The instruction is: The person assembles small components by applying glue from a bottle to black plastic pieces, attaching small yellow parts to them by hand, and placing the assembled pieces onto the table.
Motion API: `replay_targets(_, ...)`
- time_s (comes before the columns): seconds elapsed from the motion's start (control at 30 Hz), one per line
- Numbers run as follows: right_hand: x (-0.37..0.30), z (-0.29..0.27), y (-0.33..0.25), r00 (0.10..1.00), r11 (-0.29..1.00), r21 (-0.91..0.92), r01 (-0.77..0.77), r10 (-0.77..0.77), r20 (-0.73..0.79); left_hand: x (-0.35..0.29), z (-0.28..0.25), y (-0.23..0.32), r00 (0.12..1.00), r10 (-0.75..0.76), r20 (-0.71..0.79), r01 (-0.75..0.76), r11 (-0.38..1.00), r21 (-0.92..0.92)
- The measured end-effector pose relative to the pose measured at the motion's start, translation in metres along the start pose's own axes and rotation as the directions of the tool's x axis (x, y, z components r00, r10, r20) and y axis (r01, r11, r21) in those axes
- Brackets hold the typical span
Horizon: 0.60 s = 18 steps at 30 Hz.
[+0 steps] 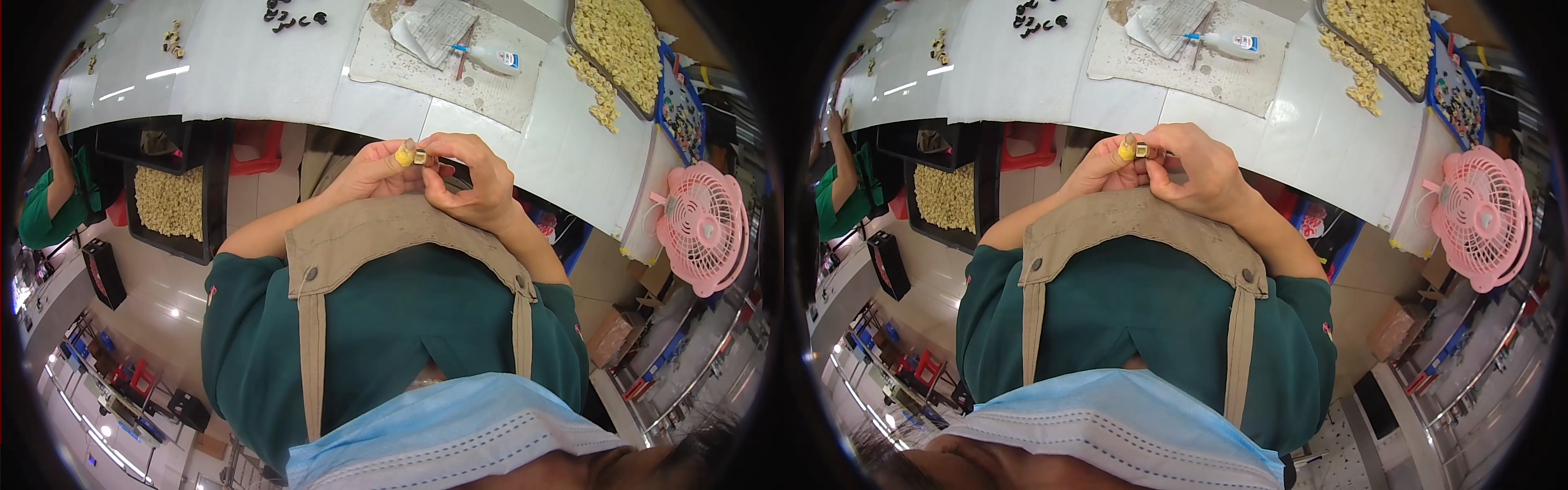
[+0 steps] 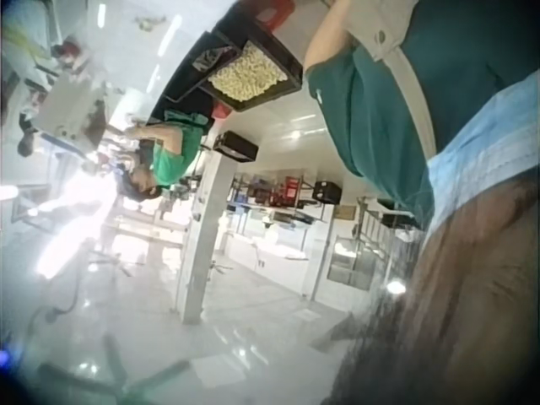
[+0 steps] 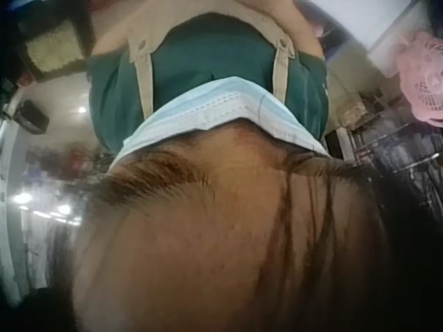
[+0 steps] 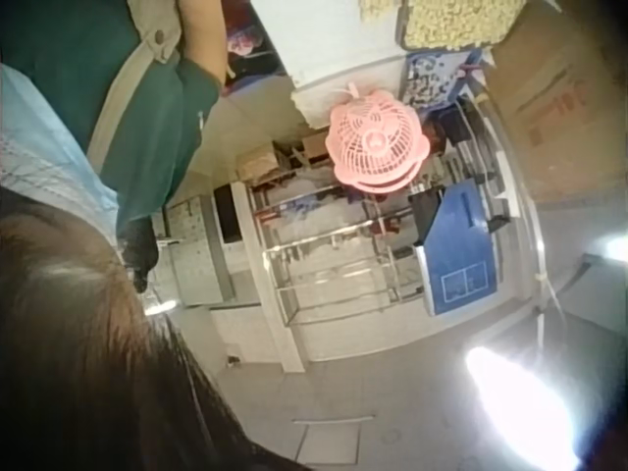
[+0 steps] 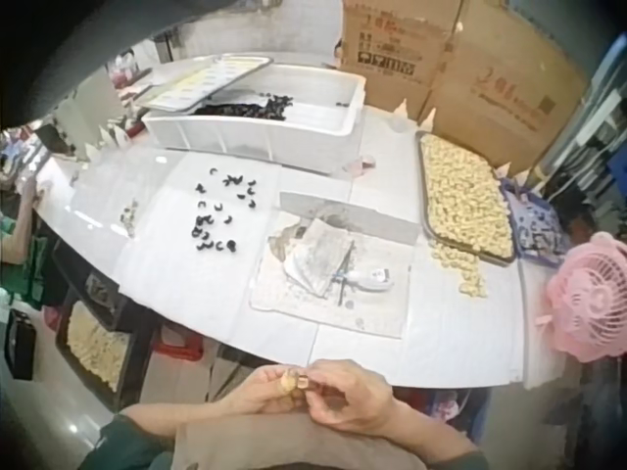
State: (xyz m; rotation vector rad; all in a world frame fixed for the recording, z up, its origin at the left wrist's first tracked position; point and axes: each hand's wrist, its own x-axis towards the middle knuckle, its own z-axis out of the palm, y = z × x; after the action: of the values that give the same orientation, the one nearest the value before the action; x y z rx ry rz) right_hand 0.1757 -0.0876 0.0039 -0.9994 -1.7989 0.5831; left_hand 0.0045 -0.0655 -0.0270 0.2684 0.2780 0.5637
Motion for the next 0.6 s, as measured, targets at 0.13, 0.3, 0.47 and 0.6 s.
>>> replay_targets(0.13, 0.001, 0.003, 0.001, 1.000, 1.000, -0.006, -0.017, 0.017, 0.013, -0.003, 0.002, 0.005, 0.999, -0.020, -0.040, 0.021, 1.000, 0.017)
replay_targets(0.3, 0.012, 0.001, 0.007, 0.997, 0.993, 0.116, 0.022, -0.031, 0.074, -0.017, -0.015, 0.075, 0.761, 0.646, -0.059, -0.255, 0.382, 0.888)
replay_targets(0.47, 0.018, -0.004, 0.004, 0.999, 0.998, -0.061, -0.013, 0.015, 0.036, -0.068, -0.084, 0.212, 0.350, 0.903, 0.248, 0.446, -0.394, 0.804)
replay_targets(0.6, 0.013, -0.004, 0.004, 0.997, 0.992, -0.099, -0.075, 0.078, 0.029, -0.073, -0.107, 0.250, 0.371, 0.910, 0.185, 0.772, -0.413, 0.484)
